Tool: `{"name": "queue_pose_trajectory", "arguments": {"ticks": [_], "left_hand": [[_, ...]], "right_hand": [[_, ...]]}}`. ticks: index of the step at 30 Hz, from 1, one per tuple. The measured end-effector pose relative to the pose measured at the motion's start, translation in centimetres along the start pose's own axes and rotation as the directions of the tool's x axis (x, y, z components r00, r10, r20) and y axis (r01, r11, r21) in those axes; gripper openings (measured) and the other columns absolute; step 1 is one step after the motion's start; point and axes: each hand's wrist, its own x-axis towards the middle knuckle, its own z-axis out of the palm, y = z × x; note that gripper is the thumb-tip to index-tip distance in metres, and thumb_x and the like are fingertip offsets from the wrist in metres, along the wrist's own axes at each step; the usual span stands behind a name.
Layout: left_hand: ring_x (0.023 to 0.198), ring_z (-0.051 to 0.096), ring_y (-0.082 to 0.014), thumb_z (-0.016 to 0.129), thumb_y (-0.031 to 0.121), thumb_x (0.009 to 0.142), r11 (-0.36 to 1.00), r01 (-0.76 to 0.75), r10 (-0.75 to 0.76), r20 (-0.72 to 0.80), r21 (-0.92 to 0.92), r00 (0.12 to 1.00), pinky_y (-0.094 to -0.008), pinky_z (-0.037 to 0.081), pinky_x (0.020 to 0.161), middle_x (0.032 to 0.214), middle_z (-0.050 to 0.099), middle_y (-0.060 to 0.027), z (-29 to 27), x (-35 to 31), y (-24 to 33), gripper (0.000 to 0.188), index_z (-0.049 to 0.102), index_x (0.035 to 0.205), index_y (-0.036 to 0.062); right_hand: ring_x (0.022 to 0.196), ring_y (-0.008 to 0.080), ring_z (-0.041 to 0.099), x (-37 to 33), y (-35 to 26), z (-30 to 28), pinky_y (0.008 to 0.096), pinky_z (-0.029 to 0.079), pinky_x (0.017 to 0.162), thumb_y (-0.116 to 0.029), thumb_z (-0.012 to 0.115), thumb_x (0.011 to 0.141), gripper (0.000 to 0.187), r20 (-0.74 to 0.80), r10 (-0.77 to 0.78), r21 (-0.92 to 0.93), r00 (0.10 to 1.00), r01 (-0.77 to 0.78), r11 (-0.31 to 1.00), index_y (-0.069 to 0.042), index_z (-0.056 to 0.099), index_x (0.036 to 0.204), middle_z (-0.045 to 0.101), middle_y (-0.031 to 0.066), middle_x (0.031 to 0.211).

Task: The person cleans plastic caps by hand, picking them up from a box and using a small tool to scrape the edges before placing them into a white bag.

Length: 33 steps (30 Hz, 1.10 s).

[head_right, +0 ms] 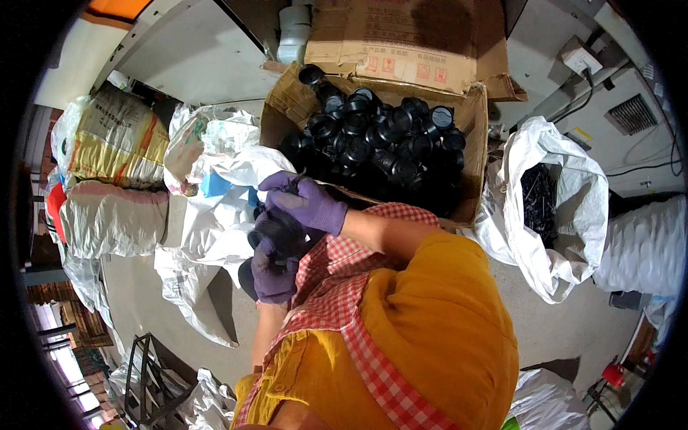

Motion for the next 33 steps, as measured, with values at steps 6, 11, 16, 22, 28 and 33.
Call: {"name": "queue_pose_trajectory", "arguments": {"ticks": [6,11,16,22,28,33], "left_hand": [[0.116,0.047,-0.0228,0.057,0.003,0.077,0.998,-0.028,0.018,0.144,0.065,0.989,-0.0325,0.038,0.097,0.129,0.046,-0.0134,-0.7,1.2,-1.6,0.046,0.047,0.122,0.0006],[0.101,0.055,-0.0207,0.057,0.003,0.072,0.954,0.272,-0.253,0.144,-0.126,0.957,-0.0306,0.046,0.086,0.114,0.055,-0.0110,-0.1,1.4,-2.3,0.043,0.052,0.115,0.0017],[0.082,0.059,-0.0263,0.061,0.004,0.066,0.489,-0.379,0.096,0.384,0.785,0.918,-0.0335,0.048,0.076,0.091,0.062,-0.0133,3.7,1.6,0.8,0.032,0.062,0.098,0.0044],[0.099,0.058,-0.0238,0.063,0.005,0.065,0.703,-0.199,0.203,0.075,0.683,0.976,-0.0344,0.045,0.088,0.103,0.062,-0.0142,-3.0,4.7,2.9,0.042,0.060,0.107,0.0046],[0.131,0.023,-0.0425,0.076,0.026,0.064,0.017,0.271,-0.037,-0.270,0.962,0.962,-0.0404,0.030,0.104,0.143,0.019,-0.0273,-8.0,5.6,-0.2,0.095,0.022,0.141,0.0159],[0.129,0.034,-0.0314,0.068,0.022,0.073,0.486,0.074,-0.224,0.042,0.871,0.974,-0.0370,0.031,0.103,0.137,0.037,-0.0194,-6.5,6.1,-2.2,0.064,0.043,0.130,0.0067]], "right_hand": [[0.081,0.0105,0.053,0.4,2.7,-5.2,0.0246,0.043,0.077,-0.008,0.052,0.081,0.016,-0.002,-0.058,-0.240,0.998,0.056,0.969,-0.002,0.053,0.096,0.055,0.0036,0.084],[0.081,0.0122,0.052,-0.7,3.1,-6.8,0.0265,0.042,0.079,-0.003,0.051,0.074,0.012,0.043,-0.091,-0.230,0.995,0.098,0.968,-0.004,0.049,0.086,0.054,0.0035,0.083],[0.081,0.0304,0.057,-1.6,3.5,-8.3,0.0373,0.046,0.075,0.002,0.049,0.070,0.020,-0.118,-0.297,-0.973,0.947,-0.050,0.227,-0.006,0.053,0.089,0.058,0.0121,0.083],[0.078,0.0290,0.059,-2.4,5.8,-21.6,0.0365,0.045,0.070,-0.012,0.049,0.084,0.011,-0.809,-0.371,-0.564,0.456,-0.424,0.709,-0.004,0.055,0.088,0.060,0.0125,0.080],[0.080,0.0267,0.060,-2.2,8.2,-29.3,0.0347,0.046,0.074,-0.020,0.063,0.075,0.027,-0.857,-0.380,-0.490,0.348,-0.322,0.810,-0.004,0.063,0.096,0.064,0.0106,0.086],[0.080,0.0316,0.061,-0.5,4.7,-30.6,0.0384,0.046,0.072,-0.024,0.060,0.079,0.025,-0.864,-0.353,-0.502,0.359,-0.558,0.661,-0.002,0.062,0.091,0.064,0.0155,0.084]]}}
